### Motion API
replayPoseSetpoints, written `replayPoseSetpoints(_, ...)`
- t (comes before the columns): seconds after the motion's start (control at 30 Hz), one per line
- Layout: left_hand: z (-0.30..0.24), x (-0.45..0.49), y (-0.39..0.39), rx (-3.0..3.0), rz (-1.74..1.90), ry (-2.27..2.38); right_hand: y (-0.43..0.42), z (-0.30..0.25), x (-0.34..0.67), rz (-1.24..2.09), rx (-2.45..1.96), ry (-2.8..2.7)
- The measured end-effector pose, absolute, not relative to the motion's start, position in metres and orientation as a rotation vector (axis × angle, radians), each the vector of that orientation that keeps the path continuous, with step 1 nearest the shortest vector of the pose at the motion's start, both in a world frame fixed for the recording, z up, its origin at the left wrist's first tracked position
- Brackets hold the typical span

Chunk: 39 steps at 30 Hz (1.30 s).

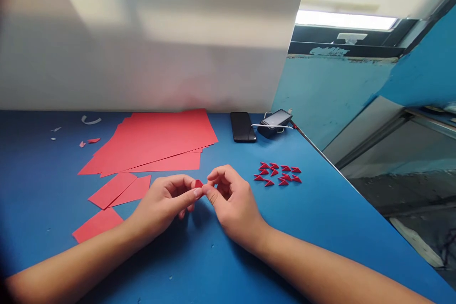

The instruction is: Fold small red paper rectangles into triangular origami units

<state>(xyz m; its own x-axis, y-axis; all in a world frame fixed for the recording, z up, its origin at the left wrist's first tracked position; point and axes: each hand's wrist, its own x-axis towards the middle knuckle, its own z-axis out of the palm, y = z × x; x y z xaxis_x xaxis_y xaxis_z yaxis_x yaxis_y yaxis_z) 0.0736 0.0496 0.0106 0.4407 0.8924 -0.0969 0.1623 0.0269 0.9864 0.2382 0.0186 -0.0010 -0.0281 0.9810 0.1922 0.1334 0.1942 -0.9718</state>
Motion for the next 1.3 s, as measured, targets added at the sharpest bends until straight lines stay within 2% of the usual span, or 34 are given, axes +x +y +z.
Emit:
replayPoseSetpoints(0.6, 0.011, 0.074, 0.05, 1.461, 0.835, 0.965, 0.022, 0.005, 0.24, 1.087, -1.244, -1.464)
replayPoseSetpoints(1.0, 0.008, 0.074, 0.048, 1.505, 0.781, 1.039, 0.023, 0.008, 0.24, 1.025, -1.381, -1.551)
replayPoseSetpoints(1.3, 0.005, 0.075, 0.044, 1.769, 0.856, 1.083, 0.022, 0.008, 0.239, 1.01, -1.379, -1.553)
